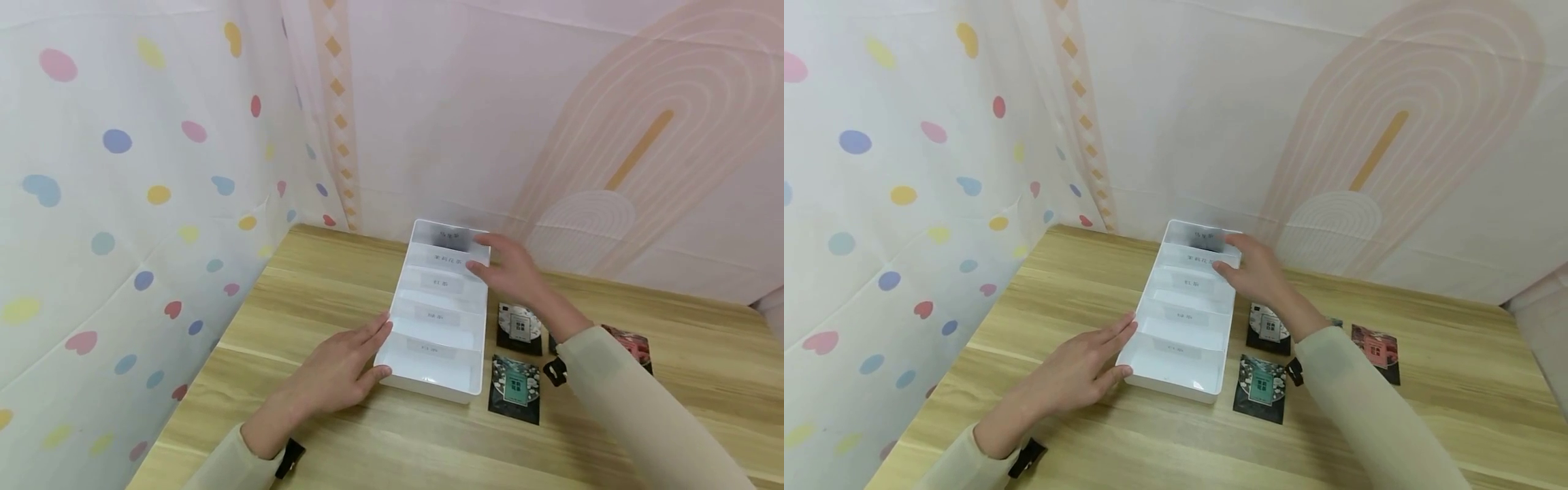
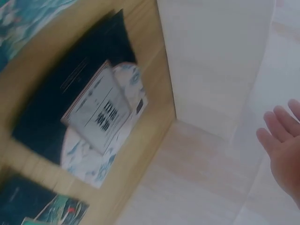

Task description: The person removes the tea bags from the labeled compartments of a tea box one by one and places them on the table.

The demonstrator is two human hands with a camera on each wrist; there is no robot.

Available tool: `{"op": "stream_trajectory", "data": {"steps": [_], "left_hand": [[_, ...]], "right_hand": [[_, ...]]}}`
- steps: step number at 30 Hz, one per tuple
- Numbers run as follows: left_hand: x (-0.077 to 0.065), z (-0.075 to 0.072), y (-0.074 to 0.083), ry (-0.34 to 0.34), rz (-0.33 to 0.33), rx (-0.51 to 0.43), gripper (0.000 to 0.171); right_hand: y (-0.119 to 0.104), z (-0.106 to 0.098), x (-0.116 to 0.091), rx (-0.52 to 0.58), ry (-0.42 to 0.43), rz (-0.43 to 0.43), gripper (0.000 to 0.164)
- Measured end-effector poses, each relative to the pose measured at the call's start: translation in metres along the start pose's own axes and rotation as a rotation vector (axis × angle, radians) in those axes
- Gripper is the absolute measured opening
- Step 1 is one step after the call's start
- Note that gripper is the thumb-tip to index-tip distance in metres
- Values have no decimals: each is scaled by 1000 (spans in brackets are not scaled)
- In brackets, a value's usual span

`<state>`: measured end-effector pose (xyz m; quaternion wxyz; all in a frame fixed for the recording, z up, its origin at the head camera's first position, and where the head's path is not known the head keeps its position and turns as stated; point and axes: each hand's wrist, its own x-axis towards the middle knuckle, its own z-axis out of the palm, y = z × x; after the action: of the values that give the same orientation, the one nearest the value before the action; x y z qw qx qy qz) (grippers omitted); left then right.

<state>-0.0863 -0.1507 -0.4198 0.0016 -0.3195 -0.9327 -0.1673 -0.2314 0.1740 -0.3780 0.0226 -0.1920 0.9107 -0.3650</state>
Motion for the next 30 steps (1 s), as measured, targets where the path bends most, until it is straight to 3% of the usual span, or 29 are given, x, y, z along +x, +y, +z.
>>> {"op": "stream_trajectory", "data": {"steps": [5, 11, 17, 21, 26, 30], "left_hand": [[-1, 0, -1, 10, -2, 8, 71], [0, 3, -2, 39, 23, 13, 71], [-1, 3, -1, 24, 6, 10, 70], [-1, 3, -1, 22, 12, 12, 70], [-2, 3, -2, 34, 12, 25, 69], [-2, 2, -3, 35, 2, 22, 70]], "right_hand": [[-4, 11, 14, -31, -31, -11, 64], [-4, 21, 27, -26, -81, 49, 68], [2, 33, 34, -40, -118, 79, 66], [5, 40, 37, -92, -136, 41, 54], [5, 44, 44, -121, -70, -50, 33], [4, 44, 49, -193, -44, -109, 28]]}}
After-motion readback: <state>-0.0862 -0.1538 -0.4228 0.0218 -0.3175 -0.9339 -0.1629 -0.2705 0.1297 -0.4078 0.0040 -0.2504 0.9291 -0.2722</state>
